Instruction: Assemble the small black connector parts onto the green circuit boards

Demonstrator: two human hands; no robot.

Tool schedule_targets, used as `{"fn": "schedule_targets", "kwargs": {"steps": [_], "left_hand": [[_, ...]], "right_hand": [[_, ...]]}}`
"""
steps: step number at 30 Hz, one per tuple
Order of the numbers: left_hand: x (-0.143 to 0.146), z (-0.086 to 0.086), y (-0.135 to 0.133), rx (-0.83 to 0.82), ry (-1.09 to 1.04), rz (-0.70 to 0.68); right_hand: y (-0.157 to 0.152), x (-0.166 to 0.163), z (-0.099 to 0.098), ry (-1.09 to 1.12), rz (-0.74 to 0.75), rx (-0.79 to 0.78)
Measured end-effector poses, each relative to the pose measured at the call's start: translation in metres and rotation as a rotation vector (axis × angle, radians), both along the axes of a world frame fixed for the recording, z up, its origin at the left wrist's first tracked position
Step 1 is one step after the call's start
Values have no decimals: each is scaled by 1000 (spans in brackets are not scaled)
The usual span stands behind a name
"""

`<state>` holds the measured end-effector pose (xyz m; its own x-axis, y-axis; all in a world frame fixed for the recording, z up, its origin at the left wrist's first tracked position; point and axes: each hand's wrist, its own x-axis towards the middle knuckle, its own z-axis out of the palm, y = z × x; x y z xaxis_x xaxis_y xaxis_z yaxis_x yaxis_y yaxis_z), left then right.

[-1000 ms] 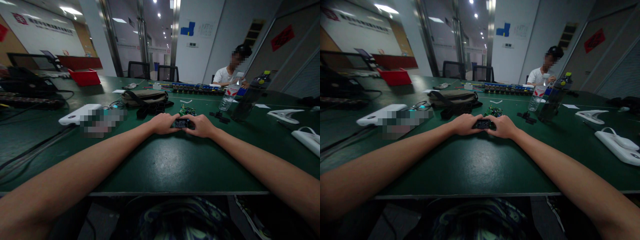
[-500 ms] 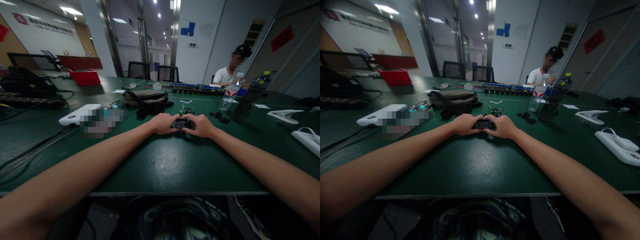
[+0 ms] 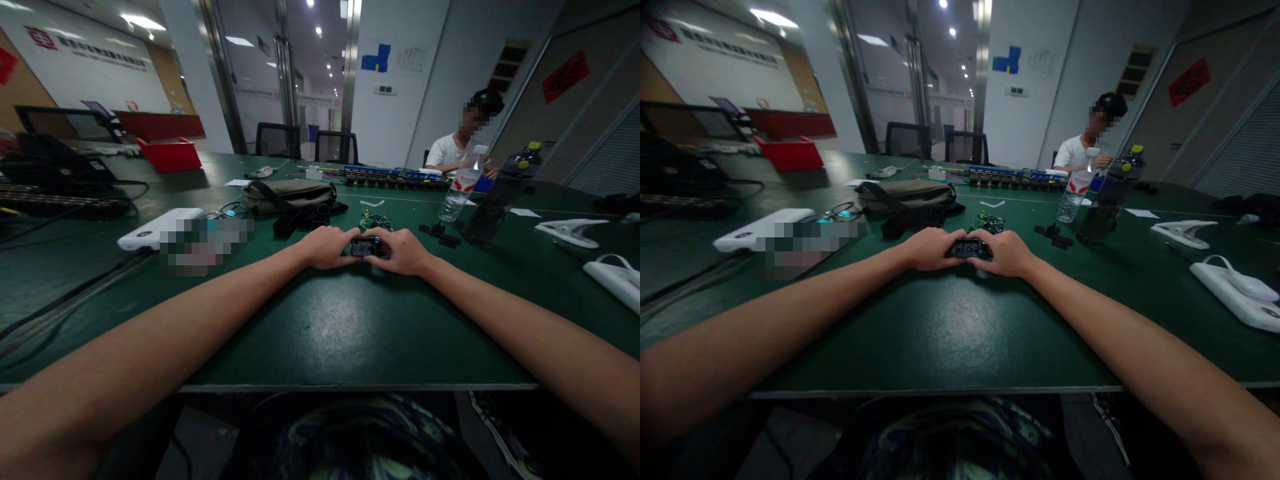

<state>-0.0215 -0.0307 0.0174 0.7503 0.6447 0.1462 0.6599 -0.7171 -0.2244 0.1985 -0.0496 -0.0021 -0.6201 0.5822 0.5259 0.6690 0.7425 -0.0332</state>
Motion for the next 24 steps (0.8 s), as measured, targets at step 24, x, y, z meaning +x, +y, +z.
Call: {"fn": "schedule_targets", "kwargs": {"steps": [24], "left_hand": [[-1, -3, -1, 94, -187, 11]], "right_hand": [[1, -3, -1, 41, -201, 37]]}}
